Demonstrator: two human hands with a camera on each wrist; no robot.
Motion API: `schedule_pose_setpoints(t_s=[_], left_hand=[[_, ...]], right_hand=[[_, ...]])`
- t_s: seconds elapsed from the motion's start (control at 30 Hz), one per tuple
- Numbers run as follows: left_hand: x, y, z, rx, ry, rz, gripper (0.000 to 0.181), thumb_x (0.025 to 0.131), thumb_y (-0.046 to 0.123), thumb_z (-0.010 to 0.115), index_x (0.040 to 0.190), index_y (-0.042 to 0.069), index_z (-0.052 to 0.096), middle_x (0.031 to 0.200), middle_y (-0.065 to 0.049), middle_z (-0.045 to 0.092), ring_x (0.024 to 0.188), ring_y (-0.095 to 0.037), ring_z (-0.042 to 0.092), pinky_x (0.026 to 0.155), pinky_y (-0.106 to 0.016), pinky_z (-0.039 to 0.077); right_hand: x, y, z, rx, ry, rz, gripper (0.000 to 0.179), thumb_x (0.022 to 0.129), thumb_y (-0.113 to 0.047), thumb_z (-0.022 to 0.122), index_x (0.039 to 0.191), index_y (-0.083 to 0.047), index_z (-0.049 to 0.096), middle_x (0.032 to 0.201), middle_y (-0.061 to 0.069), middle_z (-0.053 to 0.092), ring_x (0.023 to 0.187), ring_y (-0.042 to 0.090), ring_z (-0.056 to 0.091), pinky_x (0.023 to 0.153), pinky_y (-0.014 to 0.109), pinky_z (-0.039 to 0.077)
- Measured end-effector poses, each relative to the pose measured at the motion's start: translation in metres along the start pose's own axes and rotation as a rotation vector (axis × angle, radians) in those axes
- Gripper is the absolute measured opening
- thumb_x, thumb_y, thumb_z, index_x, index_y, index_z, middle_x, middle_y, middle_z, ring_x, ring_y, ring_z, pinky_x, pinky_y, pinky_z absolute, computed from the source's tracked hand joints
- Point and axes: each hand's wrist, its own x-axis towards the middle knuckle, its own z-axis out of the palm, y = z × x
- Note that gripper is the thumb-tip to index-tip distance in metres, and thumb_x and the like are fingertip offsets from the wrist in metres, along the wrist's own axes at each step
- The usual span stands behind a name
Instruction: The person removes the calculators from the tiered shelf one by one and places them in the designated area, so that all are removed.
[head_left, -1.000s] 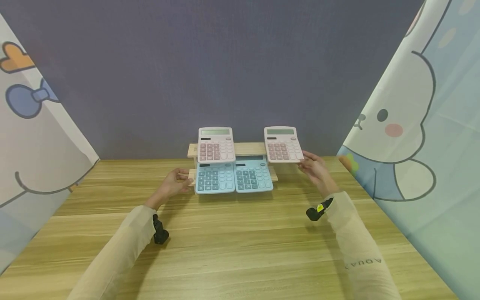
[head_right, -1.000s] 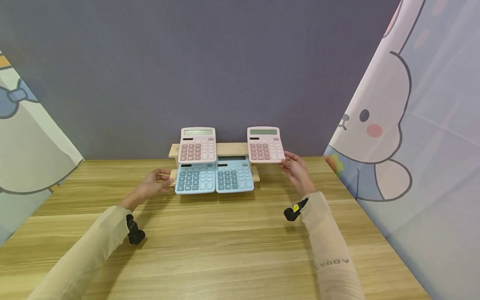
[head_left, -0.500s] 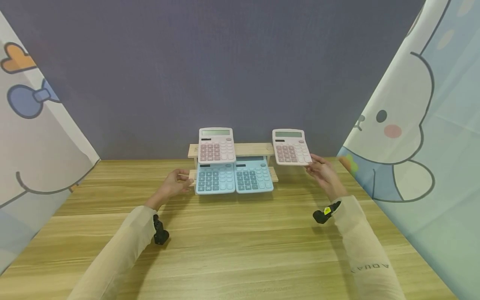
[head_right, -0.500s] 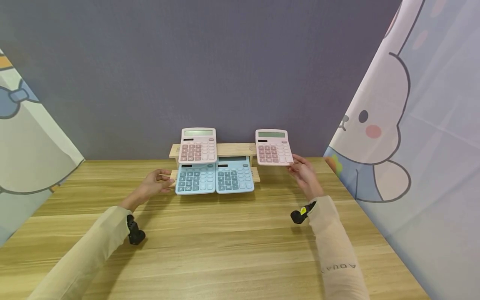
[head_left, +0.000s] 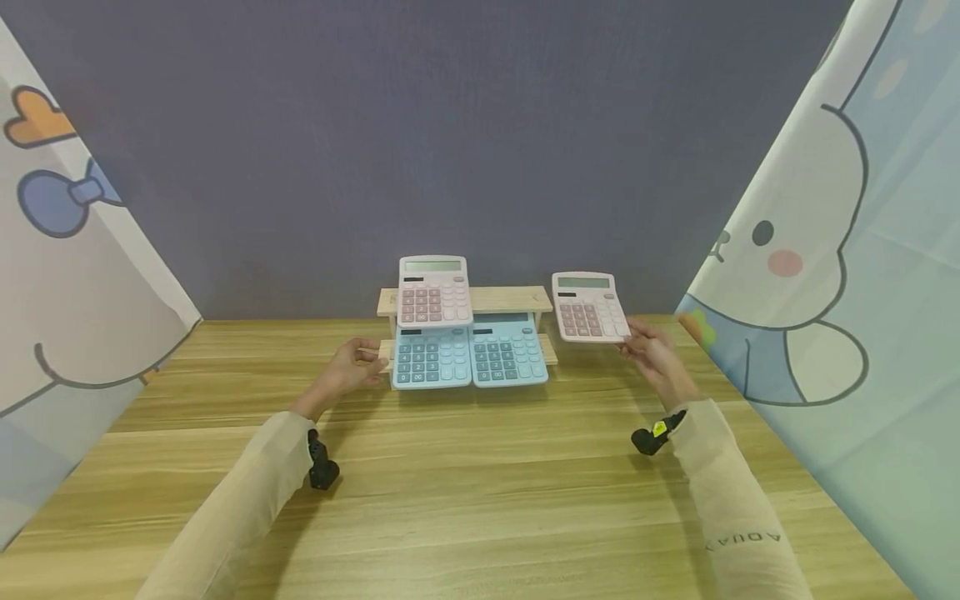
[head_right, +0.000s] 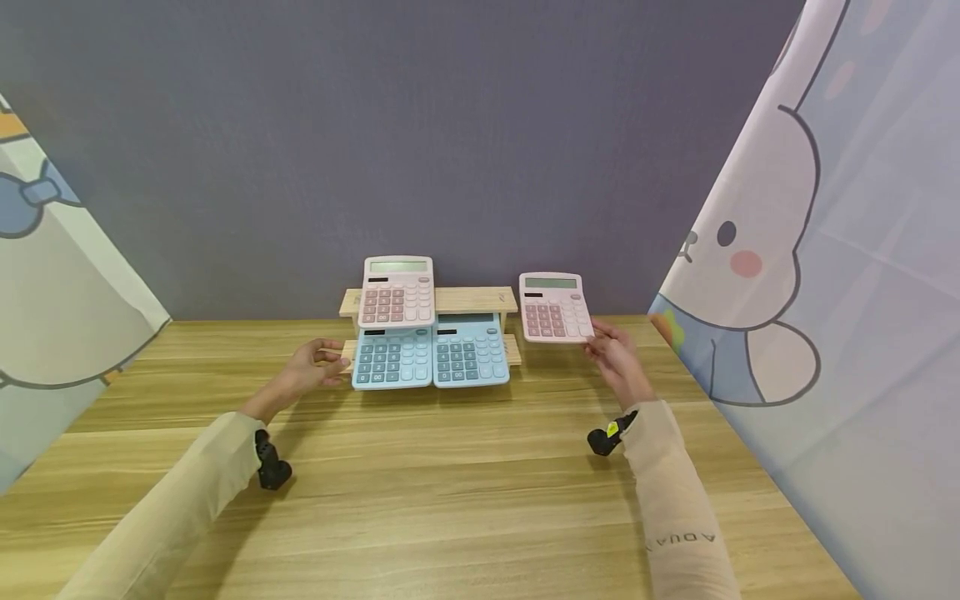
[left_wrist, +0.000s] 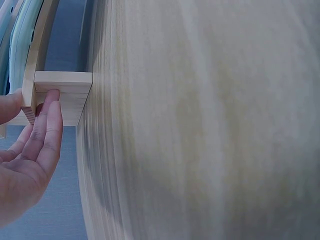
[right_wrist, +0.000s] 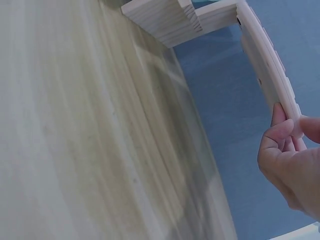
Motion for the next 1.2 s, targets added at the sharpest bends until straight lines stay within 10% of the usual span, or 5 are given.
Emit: schedule_pose_setpoints(t_s=[0.17, 0.47, 0.8, 1.2], left_hand=[[0.0, 0.0, 0.001, -0.004, -0.001, -0.006, 0.048, 0.094, 0.01, 0.05, 0.132, -0.009, 0.029, 0.124, -0.032, 0.04, 0.1, -0.032, 0.057, 0.089, -0.041, 0.052], [0.0, 0.0, 0.002, 0.0, -0.005, -0.009, 0.048, 0.094, 0.01, 0.05, 0.132, -0.009, 0.029, 0.124, -0.032, 0.041, 0.104, -0.038, 0.055, 0.09, -0.042, 0.052], [-0.001, 0.001, 0.002, 0.004, 0.01, 0.004, 0.046, 0.094, 0.008, 0.049, 0.131, -0.011, 0.029, 0.122, -0.032, 0.042, 0.101, -0.038, 0.057, 0.087, -0.041, 0.053], [0.0, 0.001, 0.002, 0.011, 0.008, 0.001, 0.047, 0.094, 0.009, 0.05, 0.132, -0.01, 0.029, 0.122, -0.032, 0.042, 0.101, -0.035, 0.056, 0.087, -0.041, 0.053]], right_hand=[[0.004, 0.015, -0.019, -0.007, -0.069, -0.028, 0.041, 0.085, 0.005, 0.057, 0.125, 0.002, 0.049, 0.095, 0.001, 0.058, 0.077, 0.01, 0.056, 0.066, 0.015, 0.049], [-0.007, 0.013, -0.003, -0.006, 0.078, 0.117, 0.033, 0.09, 0.013, 0.039, 0.096, -0.009, 0.061, 0.086, 0.001, 0.062, 0.07, 0.009, 0.058, 0.06, 0.016, 0.047], [-0.003, 0.018, -0.001, -0.094, 0.131, 0.202, 0.056, 0.089, 0.015, 0.032, 0.141, 0.009, 0.013, 0.089, 0.001, 0.059, 0.071, 0.008, 0.056, 0.061, 0.014, 0.047], [0.0, 0.025, -0.006, -0.136, 0.152, 0.249, 0.058, 0.088, 0.016, 0.033, 0.142, 0.008, 0.015, 0.083, -0.003, 0.062, 0.069, 0.006, 0.057, 0.059, 0.013, 0.047]])
